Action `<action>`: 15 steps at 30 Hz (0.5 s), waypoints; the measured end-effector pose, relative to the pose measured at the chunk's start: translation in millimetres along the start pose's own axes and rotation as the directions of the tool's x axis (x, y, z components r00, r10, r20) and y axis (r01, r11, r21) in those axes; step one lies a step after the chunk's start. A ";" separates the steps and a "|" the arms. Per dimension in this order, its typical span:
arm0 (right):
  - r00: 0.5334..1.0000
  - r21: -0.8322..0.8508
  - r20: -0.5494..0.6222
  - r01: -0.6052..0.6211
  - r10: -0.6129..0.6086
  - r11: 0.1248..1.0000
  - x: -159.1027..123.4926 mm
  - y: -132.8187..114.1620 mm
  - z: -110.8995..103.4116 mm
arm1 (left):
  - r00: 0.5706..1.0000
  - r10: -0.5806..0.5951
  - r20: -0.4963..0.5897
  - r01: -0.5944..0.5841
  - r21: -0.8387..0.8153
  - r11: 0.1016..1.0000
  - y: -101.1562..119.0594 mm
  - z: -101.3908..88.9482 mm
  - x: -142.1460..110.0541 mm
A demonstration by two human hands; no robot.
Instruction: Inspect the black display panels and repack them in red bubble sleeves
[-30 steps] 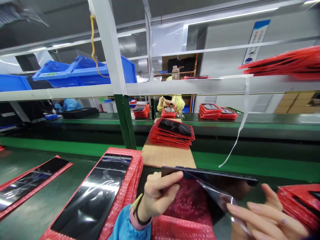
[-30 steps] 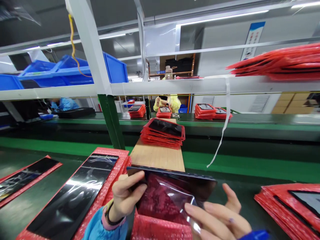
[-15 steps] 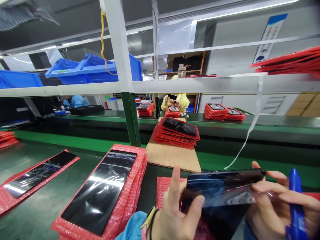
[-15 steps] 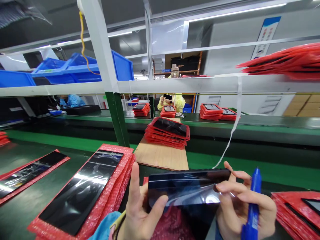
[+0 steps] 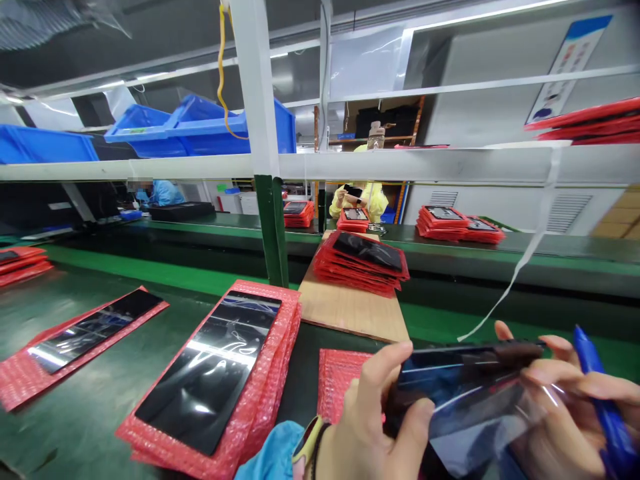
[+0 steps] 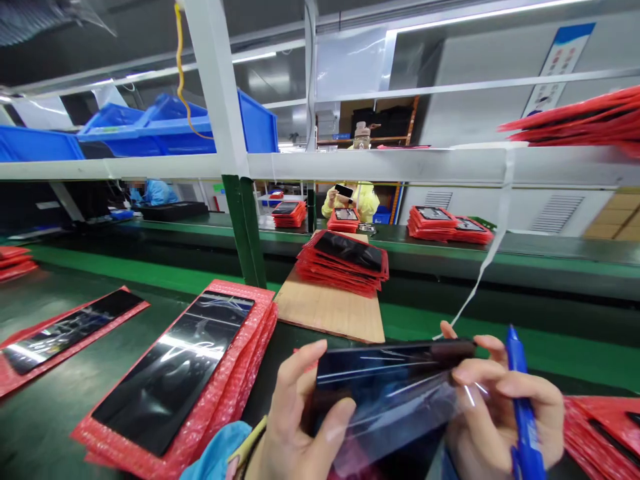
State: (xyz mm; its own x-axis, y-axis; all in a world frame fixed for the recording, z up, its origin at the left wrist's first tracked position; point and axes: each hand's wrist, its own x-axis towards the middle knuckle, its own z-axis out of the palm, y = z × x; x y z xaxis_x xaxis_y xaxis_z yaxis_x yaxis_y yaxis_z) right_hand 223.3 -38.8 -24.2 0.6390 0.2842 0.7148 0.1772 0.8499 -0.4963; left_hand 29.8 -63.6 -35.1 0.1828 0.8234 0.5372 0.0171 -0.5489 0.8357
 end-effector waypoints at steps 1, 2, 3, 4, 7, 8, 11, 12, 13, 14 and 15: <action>1.000 -0.003 0.000 -0.017 0.017 1.000 0.0 -0.1 1.0 | 0.999 0.003 0.042 -0.002 -0.013 1.000 3.9 -3.8 5.3; 1.000 -0.013 -0.002 -0.028 0.027 1.000 0.2 -0.1 1.9 | 0.996 0.017 0.083 -0.014 -0.035 0.999 7.7 -7.6 10.5; 1.000 -0.022 0.001 -0.031 0.031 0.999 0.7 -0.2 2.7 | 0.992 0.029 0.119 -0.022 -0.059 0.998 11.1 -11.1 15.5; 0.999 -0.030 0.007 -0.035 0.035 0.999 1.3 -0.2 3.4 | 0.988 0.034 0.148 -0.022 -0.083 0.996 14.2 -14.0 19.7; 0.997 -0.028 0.032 -0.074 0.075 0.997 3.1 -0.2 4.5 | 0.983 0.005 0.181 0.021 -0.139 0.990 20.1 -17.6 25.4; 0.995 -0.025 0.036 -0.096 0.097 0.995 3.4 -0.1 4.1 | 0.983 -0.012 0.185 0.040 -0.147 0.988 21.1 -16.8 24.6; 0.993 -0.013 0.036 -0.116 0.117 0.993 3.1 0.6 0.6 | 0.984 -0.096 0.150 0.118 -0.149 0.982 22.6 -9.1 15.5; 0.991 -0.004 0.037 -0.126 0.126 0.992 2.8 0.8 -1.1 | 0.982 -0.146 0.121 0.162 -0.133 0.978 23.0 -5.5 11.1; 0.989 0.012 0.042 -0.140 0.139 0.990 2.5 0.9 -2.9 | 0.976 -0.200 0.085 0.209 -0.109 0.972 23.4 -1.9 6.8; 0.987 0.027 0.048 -0.156 0.154 0.987 2.3 0.8 -4.5 | 0.967 -0.248 0.049 0.251 -0.082 0.964 23.8 1.6 2.7; 0.984 0.038 0.058 -0.172 0.169 0.984 2.3 0.6 -5.9 | 0.958 -0.285 0.019 0.286 -0.057 0.957 24.4 4.5 -0.9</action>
State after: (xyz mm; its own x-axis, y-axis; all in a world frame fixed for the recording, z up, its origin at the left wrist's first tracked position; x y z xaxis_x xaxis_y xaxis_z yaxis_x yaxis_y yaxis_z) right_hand 229.3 -40.2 -25.8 0.6155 0.4491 0.6476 0.0361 0.8048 -0.5924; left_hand 34.4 -78.4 -15.6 0.1892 0.9429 0.2742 0.0128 -0.2816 0.9595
